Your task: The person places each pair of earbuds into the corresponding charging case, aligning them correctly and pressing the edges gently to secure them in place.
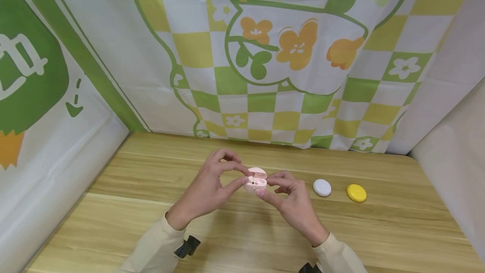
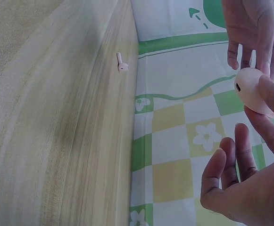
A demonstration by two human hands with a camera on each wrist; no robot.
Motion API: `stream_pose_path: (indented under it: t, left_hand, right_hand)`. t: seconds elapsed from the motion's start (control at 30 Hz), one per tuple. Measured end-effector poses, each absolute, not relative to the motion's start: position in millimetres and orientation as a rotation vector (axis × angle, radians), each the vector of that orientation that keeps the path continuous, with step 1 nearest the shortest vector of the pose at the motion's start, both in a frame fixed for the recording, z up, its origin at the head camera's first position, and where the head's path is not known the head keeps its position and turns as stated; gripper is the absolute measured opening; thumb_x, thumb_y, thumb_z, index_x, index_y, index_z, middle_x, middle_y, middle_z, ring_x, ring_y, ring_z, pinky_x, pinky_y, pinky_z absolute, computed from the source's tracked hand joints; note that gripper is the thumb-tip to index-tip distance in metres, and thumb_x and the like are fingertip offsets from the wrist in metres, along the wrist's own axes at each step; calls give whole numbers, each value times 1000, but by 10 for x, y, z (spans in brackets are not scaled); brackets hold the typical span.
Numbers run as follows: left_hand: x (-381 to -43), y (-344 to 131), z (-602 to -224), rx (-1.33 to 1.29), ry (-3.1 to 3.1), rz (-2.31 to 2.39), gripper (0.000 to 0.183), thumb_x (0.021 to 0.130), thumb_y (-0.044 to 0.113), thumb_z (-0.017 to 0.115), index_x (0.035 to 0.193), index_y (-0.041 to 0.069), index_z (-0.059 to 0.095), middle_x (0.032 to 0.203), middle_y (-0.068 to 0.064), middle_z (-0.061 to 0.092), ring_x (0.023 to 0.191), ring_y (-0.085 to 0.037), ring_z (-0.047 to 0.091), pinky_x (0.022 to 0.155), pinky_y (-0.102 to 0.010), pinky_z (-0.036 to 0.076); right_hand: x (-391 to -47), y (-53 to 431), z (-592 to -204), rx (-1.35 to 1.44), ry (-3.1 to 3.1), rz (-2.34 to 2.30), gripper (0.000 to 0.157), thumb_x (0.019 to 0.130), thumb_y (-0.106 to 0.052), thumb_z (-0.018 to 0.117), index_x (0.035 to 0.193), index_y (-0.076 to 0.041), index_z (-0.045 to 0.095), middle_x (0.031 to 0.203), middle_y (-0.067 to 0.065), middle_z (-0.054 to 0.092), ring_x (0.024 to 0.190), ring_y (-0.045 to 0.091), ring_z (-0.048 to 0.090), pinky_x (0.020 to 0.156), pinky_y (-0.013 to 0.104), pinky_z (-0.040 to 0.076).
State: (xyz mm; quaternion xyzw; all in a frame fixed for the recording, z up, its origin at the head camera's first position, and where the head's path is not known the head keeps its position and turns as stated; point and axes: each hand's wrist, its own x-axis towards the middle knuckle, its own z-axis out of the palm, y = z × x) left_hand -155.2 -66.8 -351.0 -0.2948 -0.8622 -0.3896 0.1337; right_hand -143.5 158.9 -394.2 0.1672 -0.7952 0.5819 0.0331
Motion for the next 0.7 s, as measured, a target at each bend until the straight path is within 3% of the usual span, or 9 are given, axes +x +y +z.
stream_pose_path:
  t: [0.37,0.7]
  left_hand:
    - [-1575,-754,-3492,-798,-2537,-1222,7,89,16,79,96,15,78,112,-2,58,110,-23,52,94,-45,43]
    - [-1810,-1152,-3624,-568,-2683,-1154,22,91,17,79,111,8,75,119,-10,62,114,-34,55,97,-52,45]
  right_hand:
    - [-1441,1587,-3945,522,-2446,1804,20,90,-13,78,110,-11,79,114,5,67,111,17,59,87,35,54]
    - [-1436,1616,-3970,460,-2461,1858,21,89,-16,80,109,-11,79,115,5,67,112,18,59,86,34,54]
